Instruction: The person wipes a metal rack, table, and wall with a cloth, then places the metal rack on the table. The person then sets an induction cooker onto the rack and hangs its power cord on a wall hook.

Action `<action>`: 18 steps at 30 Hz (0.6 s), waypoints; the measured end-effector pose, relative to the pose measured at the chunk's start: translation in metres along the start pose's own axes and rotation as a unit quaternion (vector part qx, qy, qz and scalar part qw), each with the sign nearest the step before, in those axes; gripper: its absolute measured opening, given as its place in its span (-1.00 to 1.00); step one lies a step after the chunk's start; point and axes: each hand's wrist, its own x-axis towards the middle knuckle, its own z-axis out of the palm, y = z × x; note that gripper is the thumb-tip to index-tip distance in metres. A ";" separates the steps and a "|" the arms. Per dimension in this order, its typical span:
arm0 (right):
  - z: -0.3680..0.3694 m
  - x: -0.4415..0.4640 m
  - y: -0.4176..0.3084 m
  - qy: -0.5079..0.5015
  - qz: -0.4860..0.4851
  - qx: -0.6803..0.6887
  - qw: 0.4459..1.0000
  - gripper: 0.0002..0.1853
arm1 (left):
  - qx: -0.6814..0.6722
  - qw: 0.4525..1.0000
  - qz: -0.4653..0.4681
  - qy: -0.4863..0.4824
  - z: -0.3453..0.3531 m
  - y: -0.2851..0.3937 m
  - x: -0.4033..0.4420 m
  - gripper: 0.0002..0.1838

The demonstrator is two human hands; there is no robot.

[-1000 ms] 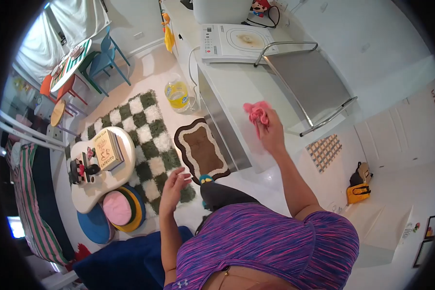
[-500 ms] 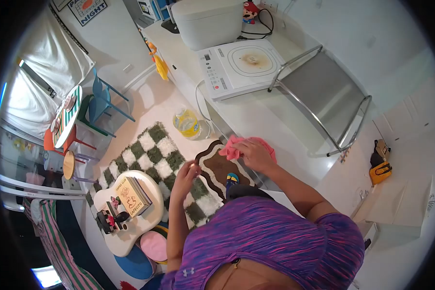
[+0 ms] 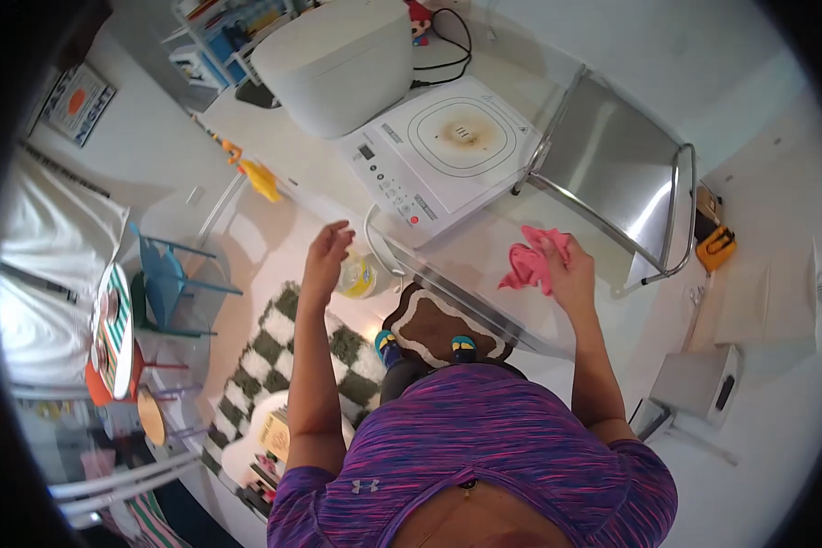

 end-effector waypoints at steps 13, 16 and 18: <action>0.058 0.010 -0.015 0.184 0.017 -0.427 0.885 -0.68 | 0.272 0.926 0.250 0.078 -0.054 0.005 0.192 -0.69; 0.058 0.001 -0.024 0.240 0.032 -0.501 0.831 -0.60 | 0.243 0.927 0.284 0.008 -0.031 0.001 0.223 -0.67; 0.076 0.007 -0.026 0.167 0.106 -0.281 0.939 -0.48 | 0.221 0.947 0.227 -0.050 -0.016 0.018 0.226 -0.57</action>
